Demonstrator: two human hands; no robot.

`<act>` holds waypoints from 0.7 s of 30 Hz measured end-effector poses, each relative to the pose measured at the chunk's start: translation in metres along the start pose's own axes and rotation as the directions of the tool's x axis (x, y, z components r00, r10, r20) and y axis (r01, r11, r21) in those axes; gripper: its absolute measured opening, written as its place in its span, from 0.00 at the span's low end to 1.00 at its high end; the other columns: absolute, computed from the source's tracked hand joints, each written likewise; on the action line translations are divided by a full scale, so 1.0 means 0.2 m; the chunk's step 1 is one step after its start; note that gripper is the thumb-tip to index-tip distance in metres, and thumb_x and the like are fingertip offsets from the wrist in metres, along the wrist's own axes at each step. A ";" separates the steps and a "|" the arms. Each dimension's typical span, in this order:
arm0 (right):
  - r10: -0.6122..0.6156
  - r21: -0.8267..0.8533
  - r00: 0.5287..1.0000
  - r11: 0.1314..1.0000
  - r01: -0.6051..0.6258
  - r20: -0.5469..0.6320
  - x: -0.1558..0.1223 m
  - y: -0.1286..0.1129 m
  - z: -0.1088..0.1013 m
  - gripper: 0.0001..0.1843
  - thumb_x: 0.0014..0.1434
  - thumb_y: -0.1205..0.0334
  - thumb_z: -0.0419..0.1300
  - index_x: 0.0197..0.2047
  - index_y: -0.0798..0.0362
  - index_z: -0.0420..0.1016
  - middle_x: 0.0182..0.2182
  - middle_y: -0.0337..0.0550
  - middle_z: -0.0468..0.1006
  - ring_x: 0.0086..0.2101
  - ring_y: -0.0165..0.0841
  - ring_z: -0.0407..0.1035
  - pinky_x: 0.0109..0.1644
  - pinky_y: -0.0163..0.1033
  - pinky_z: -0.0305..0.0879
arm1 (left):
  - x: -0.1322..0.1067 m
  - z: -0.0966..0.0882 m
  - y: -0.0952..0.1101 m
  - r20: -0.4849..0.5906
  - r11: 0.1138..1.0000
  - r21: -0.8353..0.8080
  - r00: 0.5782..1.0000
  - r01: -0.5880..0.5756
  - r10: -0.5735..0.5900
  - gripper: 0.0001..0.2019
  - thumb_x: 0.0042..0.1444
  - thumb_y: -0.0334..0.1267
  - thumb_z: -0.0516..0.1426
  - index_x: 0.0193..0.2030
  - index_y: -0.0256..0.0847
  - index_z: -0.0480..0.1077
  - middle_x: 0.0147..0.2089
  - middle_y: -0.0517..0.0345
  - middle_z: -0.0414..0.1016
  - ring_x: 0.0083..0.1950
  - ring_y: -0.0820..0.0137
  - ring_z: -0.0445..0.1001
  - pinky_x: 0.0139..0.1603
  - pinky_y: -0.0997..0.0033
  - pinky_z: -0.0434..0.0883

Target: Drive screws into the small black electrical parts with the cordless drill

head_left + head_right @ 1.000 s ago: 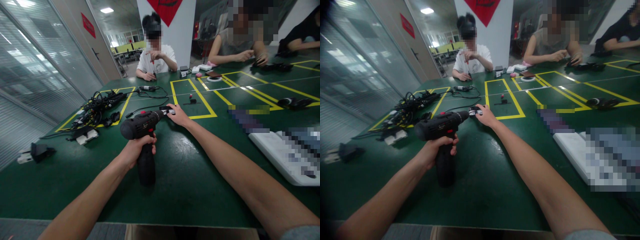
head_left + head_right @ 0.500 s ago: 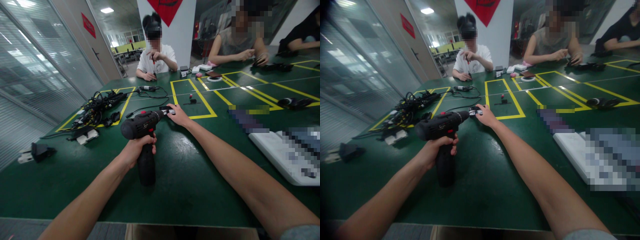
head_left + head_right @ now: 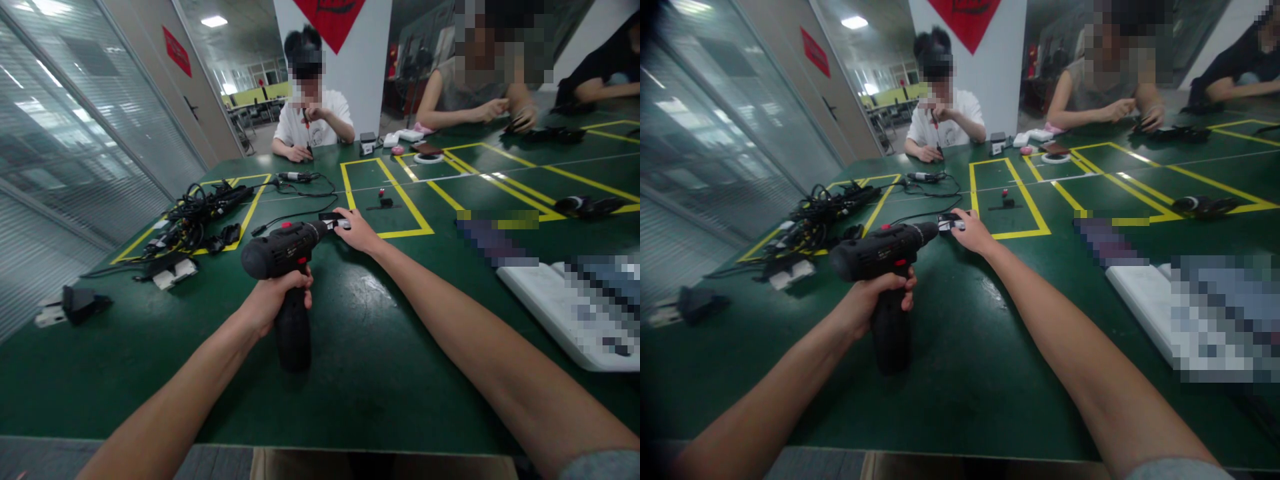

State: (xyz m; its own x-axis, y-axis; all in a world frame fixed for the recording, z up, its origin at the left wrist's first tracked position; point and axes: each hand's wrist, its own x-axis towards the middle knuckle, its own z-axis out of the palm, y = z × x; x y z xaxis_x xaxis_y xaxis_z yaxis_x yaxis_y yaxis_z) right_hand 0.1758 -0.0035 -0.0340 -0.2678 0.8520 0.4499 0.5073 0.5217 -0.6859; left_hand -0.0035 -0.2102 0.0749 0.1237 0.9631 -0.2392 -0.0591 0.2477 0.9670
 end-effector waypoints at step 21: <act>0.012 -0.009 1.000 1.000 -0.012 0.008 0.00 -0.01 -0.01 0.27 0.56 0.61 0.57 0.60 0.49 0.68 0.49 0.49 0.65 0.49 0.42 0.68 0.60 0.51 0.63 | 0.00 0.01 0.01 0.001 1.000 -0.001 1.000 -0.016 0.016 0.08 0.44 0.33 0.58 0.34 0.36 0.68 0.28 0.60 0.68 0.22 0.74 0.68 0.26 0.71 0.67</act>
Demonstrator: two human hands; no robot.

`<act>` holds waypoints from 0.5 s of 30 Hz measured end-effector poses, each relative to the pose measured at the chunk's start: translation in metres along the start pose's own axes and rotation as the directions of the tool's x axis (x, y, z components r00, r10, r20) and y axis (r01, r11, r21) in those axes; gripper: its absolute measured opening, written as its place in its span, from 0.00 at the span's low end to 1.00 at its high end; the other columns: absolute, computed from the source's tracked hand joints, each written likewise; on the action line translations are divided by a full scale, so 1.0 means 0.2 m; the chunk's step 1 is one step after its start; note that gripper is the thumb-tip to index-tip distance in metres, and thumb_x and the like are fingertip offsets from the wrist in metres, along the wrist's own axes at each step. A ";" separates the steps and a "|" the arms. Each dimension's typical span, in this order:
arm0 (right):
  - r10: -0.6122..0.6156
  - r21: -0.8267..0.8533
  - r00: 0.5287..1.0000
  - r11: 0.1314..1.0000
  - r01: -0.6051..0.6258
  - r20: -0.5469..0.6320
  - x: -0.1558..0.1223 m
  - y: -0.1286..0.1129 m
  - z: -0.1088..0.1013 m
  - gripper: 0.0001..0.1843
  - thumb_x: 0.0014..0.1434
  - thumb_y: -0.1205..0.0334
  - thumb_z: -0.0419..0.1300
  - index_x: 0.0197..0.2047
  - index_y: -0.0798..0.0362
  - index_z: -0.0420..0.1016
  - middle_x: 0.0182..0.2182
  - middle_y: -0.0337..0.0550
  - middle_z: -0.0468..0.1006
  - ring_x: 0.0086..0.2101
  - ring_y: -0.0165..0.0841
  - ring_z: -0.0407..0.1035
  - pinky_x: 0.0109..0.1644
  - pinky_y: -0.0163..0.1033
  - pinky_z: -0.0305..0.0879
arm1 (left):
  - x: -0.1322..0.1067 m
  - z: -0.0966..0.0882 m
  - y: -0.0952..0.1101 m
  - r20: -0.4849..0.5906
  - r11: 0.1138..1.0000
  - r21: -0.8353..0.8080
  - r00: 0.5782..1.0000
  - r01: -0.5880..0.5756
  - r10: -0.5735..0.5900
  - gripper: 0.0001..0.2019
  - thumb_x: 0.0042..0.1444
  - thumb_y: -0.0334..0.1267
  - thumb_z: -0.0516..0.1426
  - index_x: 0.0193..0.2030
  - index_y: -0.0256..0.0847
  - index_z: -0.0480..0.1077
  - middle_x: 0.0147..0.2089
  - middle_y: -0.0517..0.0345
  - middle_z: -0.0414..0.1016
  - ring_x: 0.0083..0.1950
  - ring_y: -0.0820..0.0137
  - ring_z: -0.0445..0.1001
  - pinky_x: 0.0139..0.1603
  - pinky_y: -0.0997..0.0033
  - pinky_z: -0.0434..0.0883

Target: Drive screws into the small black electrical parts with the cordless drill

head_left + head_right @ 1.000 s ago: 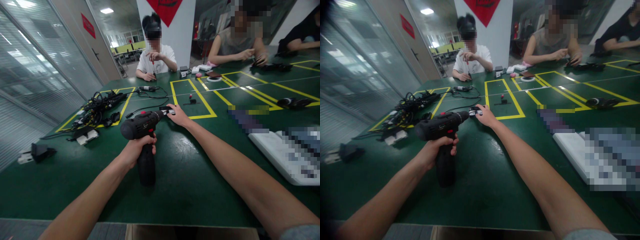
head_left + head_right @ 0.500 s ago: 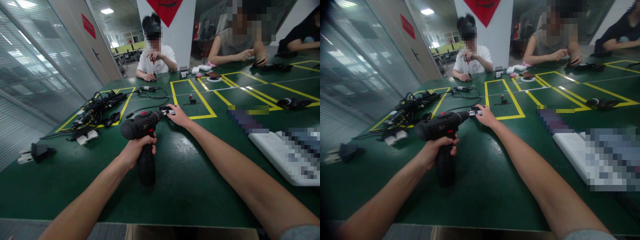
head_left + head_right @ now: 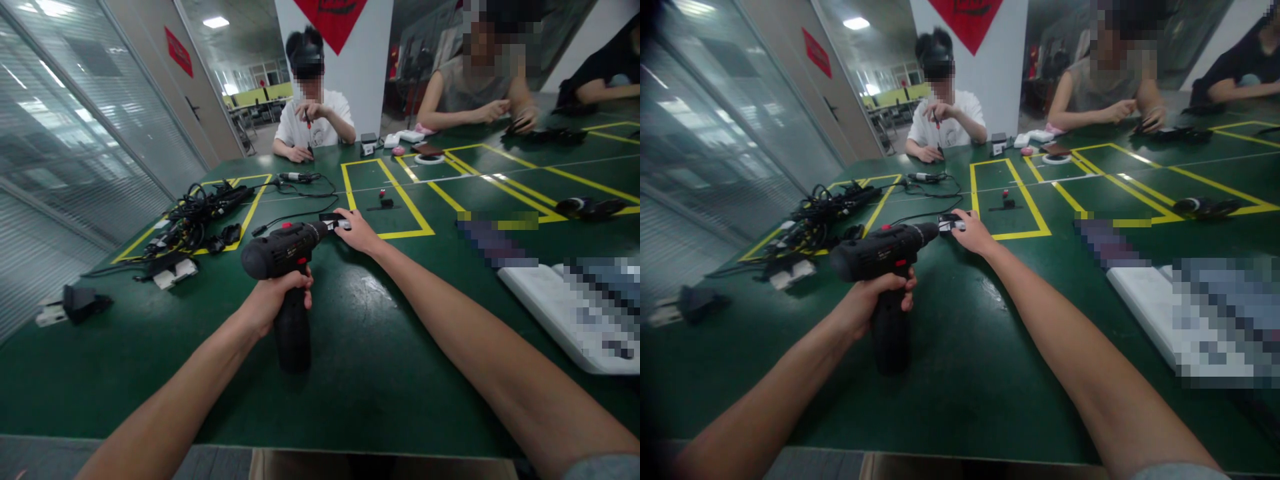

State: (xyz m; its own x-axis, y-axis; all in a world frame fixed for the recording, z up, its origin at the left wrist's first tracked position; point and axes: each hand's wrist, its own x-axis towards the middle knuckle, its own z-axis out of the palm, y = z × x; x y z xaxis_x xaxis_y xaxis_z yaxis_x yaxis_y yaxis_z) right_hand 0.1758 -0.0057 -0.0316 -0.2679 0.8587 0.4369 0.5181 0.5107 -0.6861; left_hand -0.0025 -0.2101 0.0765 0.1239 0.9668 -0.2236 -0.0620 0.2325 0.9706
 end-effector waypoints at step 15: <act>0.002 0.013 1.000 1.000 -0.002 0.000 0.00 0.01 0.00 0.28 0.55 0.61 0.57 0.60 0.49 0.67 0.50 0.48 0.65 0.49 0.40 0.68 0.61 0.49 0.63 | 0.00 -0.01 -0.01 -0.002 1.000 -0.001 1.000 0.012 -0.012 0.09 0.46 0.33 0.59 0.36 0.36 0.69 0.30 0.61 0.69 0.22 0.75 0.69 0.27 0.72 0.66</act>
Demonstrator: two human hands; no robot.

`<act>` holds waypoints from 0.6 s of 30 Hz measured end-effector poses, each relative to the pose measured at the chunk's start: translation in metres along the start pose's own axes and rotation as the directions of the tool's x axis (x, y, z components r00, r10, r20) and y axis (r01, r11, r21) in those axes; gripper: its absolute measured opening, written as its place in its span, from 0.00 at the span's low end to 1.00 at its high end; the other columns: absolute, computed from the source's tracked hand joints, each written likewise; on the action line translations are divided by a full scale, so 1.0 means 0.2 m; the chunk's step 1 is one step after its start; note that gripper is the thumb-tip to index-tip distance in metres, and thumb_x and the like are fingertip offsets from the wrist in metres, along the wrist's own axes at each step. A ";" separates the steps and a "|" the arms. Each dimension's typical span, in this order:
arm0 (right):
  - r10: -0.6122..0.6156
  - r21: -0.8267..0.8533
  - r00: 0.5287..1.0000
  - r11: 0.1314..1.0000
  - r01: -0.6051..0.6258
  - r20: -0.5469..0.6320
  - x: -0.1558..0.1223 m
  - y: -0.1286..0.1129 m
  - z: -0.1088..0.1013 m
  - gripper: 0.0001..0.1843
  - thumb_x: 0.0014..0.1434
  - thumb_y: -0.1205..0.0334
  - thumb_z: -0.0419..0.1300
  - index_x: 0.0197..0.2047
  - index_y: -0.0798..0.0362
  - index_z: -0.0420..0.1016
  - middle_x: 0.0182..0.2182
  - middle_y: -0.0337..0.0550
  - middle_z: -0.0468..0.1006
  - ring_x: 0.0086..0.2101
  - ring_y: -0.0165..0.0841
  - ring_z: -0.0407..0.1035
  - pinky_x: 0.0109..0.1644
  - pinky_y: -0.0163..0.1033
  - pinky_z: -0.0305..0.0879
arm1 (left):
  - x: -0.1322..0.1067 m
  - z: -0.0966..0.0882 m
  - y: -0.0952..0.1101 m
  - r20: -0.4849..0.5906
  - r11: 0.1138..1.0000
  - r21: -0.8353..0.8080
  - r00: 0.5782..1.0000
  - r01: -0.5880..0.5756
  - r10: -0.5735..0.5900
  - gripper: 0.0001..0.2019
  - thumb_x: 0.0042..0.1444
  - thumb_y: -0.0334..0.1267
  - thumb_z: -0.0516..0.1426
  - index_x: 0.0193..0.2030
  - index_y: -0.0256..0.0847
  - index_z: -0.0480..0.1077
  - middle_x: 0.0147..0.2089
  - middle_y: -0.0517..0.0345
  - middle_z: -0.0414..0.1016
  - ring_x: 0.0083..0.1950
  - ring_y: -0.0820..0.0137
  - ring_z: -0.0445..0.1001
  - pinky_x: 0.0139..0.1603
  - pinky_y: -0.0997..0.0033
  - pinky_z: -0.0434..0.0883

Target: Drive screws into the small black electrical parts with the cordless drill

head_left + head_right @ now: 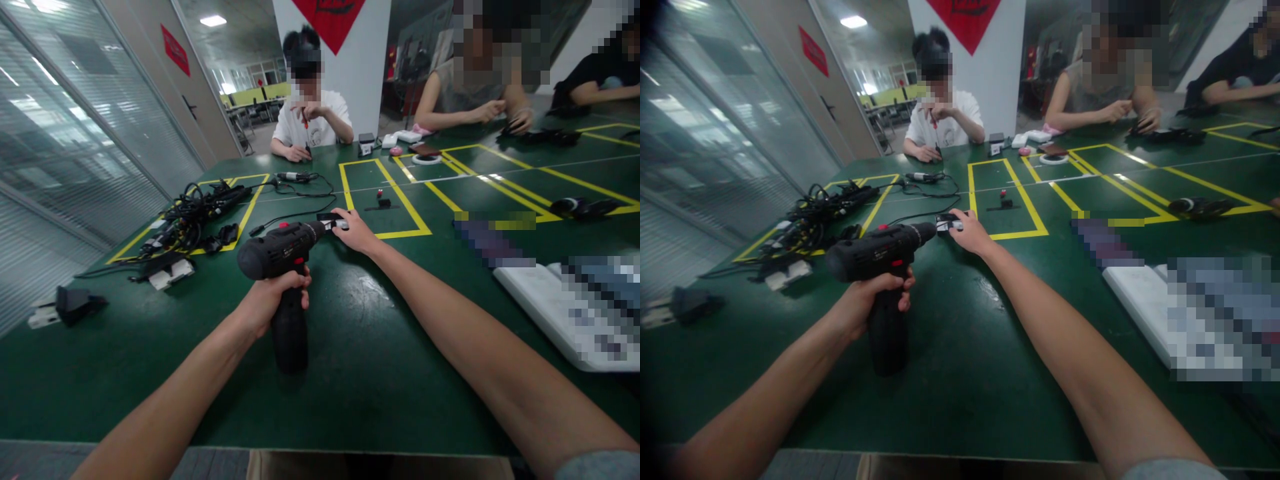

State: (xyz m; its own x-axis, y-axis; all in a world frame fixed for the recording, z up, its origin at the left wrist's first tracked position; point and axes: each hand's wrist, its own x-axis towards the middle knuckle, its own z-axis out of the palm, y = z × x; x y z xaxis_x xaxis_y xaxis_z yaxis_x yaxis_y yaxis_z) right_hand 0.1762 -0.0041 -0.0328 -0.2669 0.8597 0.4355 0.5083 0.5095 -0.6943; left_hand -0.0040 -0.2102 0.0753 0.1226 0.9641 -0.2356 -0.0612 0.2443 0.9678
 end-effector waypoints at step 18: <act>-0.009 -0.009 1.000 1.000 0.009 -0.014 0.00 0.01 0.01 0.28 0.56 0.61 0.57 0.60 0.50 0.68 0.50 0.49 0.65 0.49 0.40 0.68 0.62 0.48 0.62 | 0.00 0.00 -0.01 0.013 1.000 0.004 1.000 -0.016 0.016 0.07 0.47 0.33 0.58 0.35 0.36 0.68 0.30 0.61 0.68 0.22 0.76 0.69 0.26 0.73 0.67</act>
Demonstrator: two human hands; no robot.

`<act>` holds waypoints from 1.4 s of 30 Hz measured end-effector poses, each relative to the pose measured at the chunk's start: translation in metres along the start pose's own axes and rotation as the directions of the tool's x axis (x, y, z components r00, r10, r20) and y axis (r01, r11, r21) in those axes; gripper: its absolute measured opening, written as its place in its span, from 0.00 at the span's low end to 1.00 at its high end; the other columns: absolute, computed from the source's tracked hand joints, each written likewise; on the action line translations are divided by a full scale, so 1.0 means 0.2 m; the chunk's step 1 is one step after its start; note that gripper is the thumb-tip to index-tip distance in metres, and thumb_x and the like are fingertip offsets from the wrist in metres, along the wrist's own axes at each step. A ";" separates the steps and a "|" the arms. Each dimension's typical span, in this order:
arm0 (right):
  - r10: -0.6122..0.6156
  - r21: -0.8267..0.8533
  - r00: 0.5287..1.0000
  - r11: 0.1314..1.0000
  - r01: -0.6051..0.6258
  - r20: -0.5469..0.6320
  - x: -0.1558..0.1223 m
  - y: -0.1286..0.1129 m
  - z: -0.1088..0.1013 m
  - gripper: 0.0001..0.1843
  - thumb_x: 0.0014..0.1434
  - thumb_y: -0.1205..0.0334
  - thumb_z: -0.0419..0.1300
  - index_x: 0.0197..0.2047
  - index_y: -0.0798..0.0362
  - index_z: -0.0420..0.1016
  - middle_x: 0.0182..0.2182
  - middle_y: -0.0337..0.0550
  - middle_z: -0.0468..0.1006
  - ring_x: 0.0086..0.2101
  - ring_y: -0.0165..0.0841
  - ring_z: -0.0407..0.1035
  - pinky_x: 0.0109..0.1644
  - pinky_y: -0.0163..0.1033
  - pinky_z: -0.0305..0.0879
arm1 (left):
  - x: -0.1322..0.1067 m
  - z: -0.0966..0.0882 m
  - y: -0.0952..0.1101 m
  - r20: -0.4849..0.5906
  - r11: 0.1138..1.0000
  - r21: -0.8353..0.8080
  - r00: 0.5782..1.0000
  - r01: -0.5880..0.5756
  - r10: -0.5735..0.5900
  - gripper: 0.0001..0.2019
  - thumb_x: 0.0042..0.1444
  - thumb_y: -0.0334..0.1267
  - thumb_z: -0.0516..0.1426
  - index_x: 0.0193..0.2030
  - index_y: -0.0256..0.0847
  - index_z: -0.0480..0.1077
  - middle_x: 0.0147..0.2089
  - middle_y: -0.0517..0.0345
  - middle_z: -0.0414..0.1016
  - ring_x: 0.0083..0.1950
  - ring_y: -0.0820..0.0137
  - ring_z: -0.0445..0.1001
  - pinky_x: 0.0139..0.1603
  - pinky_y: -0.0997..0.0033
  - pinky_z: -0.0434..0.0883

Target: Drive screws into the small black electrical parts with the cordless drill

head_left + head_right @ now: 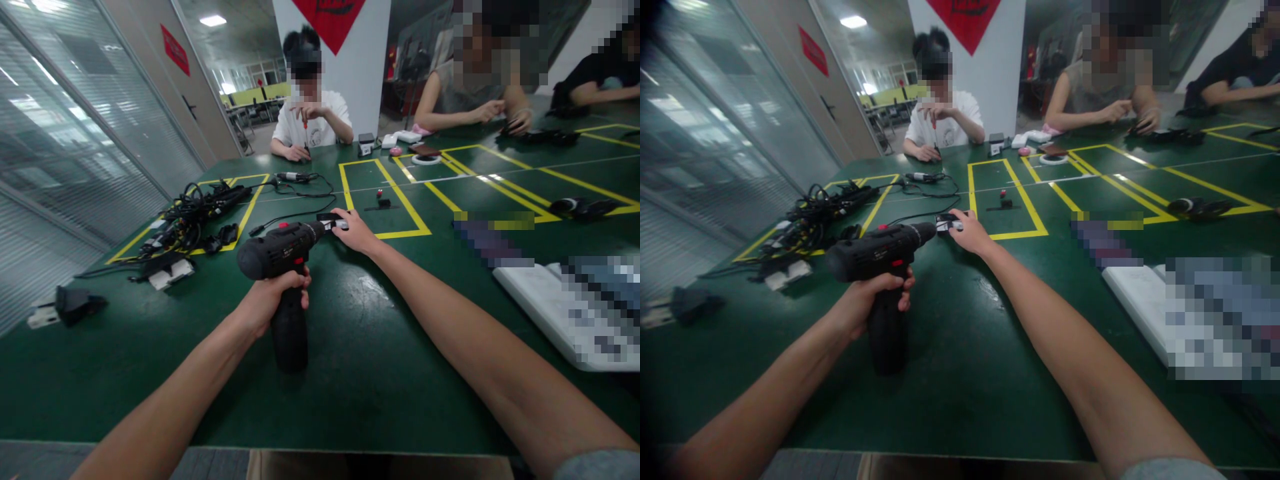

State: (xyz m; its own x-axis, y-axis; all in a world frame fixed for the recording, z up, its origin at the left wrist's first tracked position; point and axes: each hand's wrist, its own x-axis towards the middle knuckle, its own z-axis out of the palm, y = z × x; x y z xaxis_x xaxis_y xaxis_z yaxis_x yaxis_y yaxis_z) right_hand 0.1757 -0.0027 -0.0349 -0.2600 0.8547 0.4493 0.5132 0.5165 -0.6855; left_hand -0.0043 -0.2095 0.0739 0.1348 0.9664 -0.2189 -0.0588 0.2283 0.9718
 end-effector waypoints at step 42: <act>0.014 -0.007 1.000 1.000 -0.014 0.011 0.00 -0.01 -0.01 0.28 0.56 0.60 0.57 0.60 0.50 0.68 0.50 0.50 0.65 0.50 0.41 0.68 0.61 0.48 0.62 | 0.00 0.01 0.01 -0.016 1.000 -0.001 1.000 0.013 -0.013 0.09 0.46 0.33 0.59 0.35 0.36 0.69 0.29 0.60 0.69 0.22 0.75 0.69 0.26 0.72 0.67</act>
State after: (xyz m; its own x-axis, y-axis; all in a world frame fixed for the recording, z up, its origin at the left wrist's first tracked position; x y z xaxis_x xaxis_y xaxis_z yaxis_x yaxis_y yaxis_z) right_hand 0.1759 -0.0046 -0.0325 -0.2622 0.8623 0.4332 0.5220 0.5043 -0.6878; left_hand -0.0034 -0.2099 0.0760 0.1199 0.9651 -0.2328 -0.0585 0.2409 0.9688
